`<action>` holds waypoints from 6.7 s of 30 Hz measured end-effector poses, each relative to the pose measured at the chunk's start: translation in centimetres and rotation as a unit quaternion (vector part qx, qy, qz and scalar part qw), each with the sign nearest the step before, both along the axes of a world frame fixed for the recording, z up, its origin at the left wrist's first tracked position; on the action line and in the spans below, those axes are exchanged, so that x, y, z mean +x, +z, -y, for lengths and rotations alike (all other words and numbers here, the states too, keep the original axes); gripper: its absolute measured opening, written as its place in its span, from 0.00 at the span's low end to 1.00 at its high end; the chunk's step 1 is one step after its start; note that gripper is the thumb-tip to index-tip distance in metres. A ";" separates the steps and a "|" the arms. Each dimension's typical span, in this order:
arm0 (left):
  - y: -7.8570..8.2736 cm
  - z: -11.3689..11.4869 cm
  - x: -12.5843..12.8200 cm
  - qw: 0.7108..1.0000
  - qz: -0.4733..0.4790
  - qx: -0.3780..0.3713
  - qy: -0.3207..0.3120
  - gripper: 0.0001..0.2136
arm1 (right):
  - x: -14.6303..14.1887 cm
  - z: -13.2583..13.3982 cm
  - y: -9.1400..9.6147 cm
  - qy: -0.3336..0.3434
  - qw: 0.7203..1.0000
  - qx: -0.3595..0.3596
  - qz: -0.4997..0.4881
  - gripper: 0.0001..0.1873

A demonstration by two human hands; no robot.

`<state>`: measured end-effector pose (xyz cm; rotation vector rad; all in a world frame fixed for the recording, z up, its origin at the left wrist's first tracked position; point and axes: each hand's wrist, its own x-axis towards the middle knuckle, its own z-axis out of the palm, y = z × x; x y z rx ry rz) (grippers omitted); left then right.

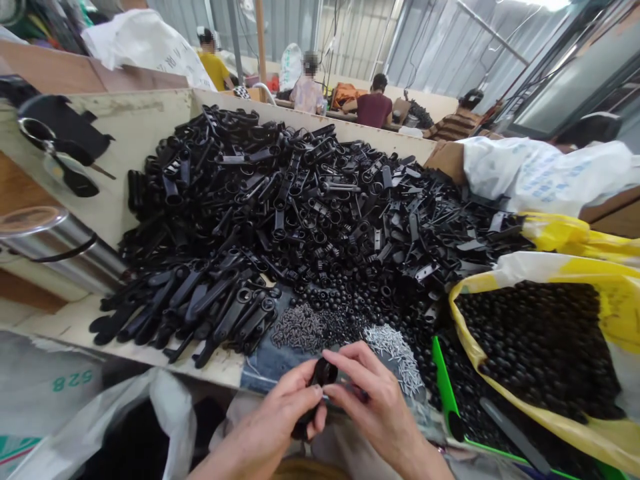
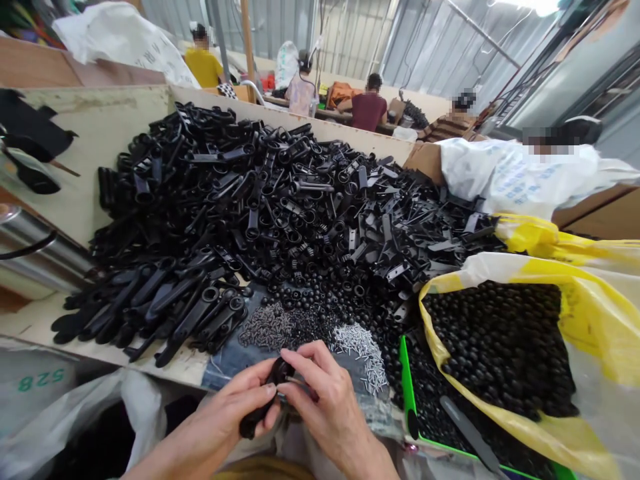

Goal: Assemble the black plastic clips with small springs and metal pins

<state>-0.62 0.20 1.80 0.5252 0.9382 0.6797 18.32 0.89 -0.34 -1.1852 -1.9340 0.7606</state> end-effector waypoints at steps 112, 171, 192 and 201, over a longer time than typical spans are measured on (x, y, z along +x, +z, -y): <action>-3.4 -1.9 -0.5 0.668 -0.593 0.422 -0.156 0.10 | -0.2 -2.1 -2.8 -0.109 0.984 -0.022 0.136 0.10; -1.8 -0.1 0.2 0.993 -0.110 0.026 0.033 0.21 | -1.3 1.0 -0.7 -0.052 0.977 -0.156 -0.133 0.08; -1.4 0.8 0.9 0.993 0.050 -0.087 0.060 0.15 | -0.7 1.7 -1.7 -0.103 0.990 0.024 -0.098 0.06; -1.2 1.9 0.2 0.996 -0.050 -0.046 0.060 0.29 | -1.9 1.2 -1.3 -0.034 0.997 0.038 -0.062 0.08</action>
